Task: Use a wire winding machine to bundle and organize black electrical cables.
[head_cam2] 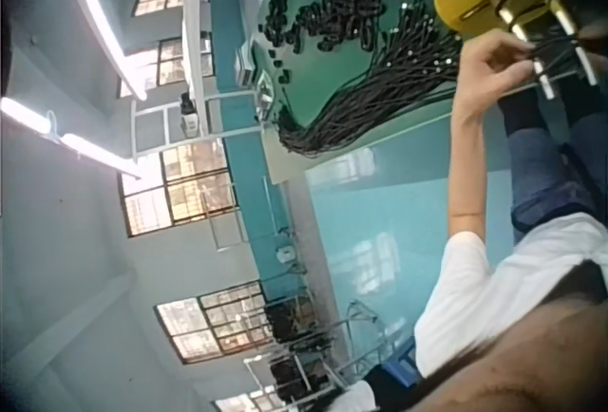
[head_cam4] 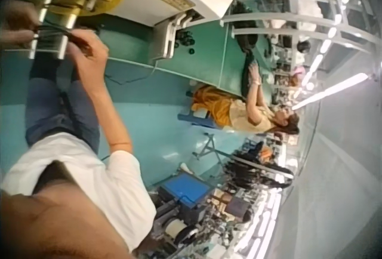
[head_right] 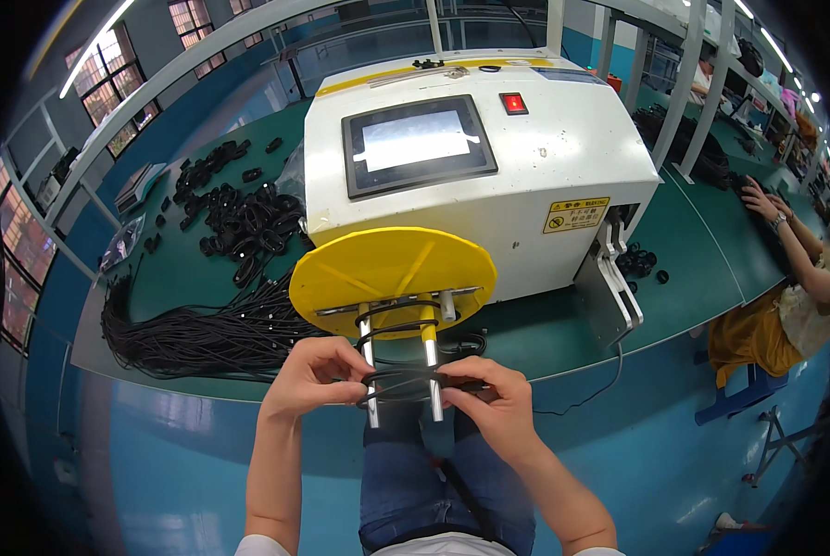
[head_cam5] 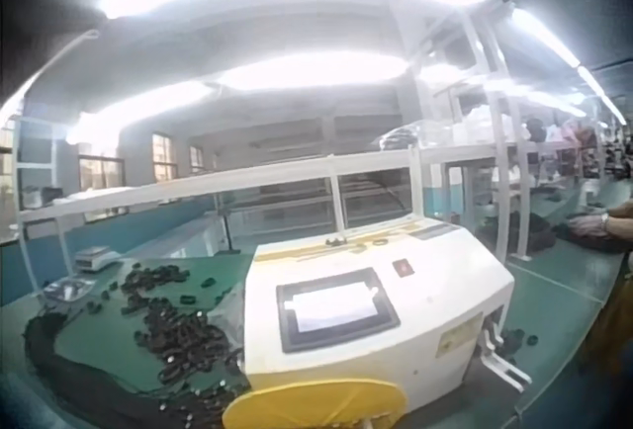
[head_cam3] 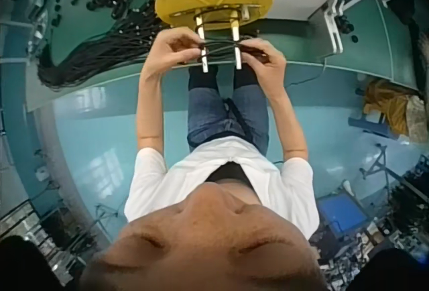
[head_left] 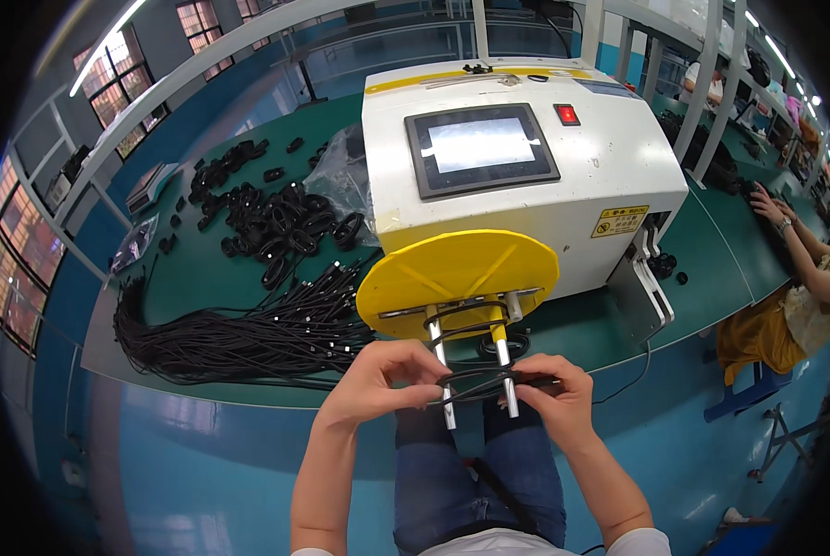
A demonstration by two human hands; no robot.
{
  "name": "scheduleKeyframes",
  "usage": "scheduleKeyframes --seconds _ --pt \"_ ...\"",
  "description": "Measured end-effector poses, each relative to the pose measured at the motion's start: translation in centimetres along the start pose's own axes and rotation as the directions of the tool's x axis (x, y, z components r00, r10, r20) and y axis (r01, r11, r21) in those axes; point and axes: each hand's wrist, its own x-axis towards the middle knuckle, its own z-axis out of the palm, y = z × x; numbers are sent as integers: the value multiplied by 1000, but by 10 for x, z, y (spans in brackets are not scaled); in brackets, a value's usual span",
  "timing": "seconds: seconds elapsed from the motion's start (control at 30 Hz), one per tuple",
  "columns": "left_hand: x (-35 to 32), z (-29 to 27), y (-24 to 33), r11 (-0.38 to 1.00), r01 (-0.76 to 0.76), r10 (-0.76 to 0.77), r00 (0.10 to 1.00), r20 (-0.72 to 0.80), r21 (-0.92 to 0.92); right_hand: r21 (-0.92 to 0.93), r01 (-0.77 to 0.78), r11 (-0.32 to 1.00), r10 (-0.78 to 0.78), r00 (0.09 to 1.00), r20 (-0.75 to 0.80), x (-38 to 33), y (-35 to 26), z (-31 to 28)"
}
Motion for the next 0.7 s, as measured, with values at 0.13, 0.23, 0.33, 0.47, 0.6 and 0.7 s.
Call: scheduleKeyframes --seconds 0.13,0.23,0.33,0.47,0.6,0.7 --pt "4 1 -12 985 50 -43 998 44 -168 81 -53 995 57 997 -46 -6 8 0" --pt "-2 10 -37 954 -36 36 999 -5 -298 72 -18 997 21 999 -50 -6 13 1" --pt "-4 29 -65 834 -173 73 976 -206 -523 78 3 997 -1 999 -36 -5 18 2" --pt "4 50 -67 633 -284 91 951 -295 -720 76 9 997 -4 998 -70 -5 17 5" --pt "7 43 -71 662 -381 234 923 -305 -646 40 -52 998 53 998 -42 -4 7 3" --pt "0 37 -59 806 -444 327 885 -331 -391 -42 -45 998 46 999 16 -4 3 1"
